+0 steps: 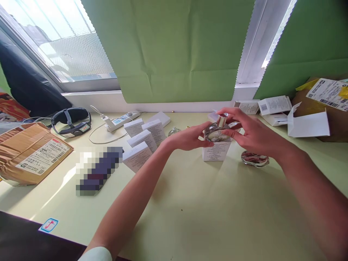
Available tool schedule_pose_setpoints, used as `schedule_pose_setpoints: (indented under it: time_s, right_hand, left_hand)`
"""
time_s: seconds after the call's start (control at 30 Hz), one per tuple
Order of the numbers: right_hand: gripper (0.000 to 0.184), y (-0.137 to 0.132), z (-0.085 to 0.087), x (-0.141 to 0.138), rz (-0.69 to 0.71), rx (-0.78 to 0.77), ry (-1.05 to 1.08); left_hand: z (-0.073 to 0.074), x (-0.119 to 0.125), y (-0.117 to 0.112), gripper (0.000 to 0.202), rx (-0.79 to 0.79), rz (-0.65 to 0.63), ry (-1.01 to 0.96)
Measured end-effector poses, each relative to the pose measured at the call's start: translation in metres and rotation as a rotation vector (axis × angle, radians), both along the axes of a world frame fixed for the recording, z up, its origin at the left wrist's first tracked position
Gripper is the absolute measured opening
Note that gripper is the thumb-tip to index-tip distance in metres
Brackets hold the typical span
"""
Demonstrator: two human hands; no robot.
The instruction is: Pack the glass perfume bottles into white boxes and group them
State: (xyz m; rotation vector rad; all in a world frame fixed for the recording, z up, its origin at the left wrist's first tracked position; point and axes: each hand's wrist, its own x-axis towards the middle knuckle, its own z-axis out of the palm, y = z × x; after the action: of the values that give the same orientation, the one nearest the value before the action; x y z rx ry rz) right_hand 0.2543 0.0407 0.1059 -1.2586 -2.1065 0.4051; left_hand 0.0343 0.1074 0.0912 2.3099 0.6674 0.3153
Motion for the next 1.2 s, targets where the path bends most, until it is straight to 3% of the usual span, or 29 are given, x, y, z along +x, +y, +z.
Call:
schedule_pose_setpoints:
  time_s: [0.43, 0.63, 0.9, 1.2]
  right_hand:
    - [0.037, 0.006, -0.006, 0.006, 0.024, -0.014, -0.096]
    - [0.039, 0.007, -0.01, 0.004, 0.028, -0.018, -0.148]
    - [0.023, -0.001, -0.003, -0.003, 0.022, -0.05, -0.186]
    - [0.032, 0.013, -0.021, 0.003, -0.026, -0.08, -0.32]
  left_hand:
    - [0.0, 0.0, -0.001, 0.041, 0.002, 0.015, -0.026]
    - [0.001, 0.001, -0.003, 0.034, 0.011, 0.03, -0.02]
    - [0.002, 0.003, -0.005, 0.027, 0.057, 0.036, -0.015]
    - [0.002, 0.0, -0.004, 0.033, 0.004, 0.006, -0.026]
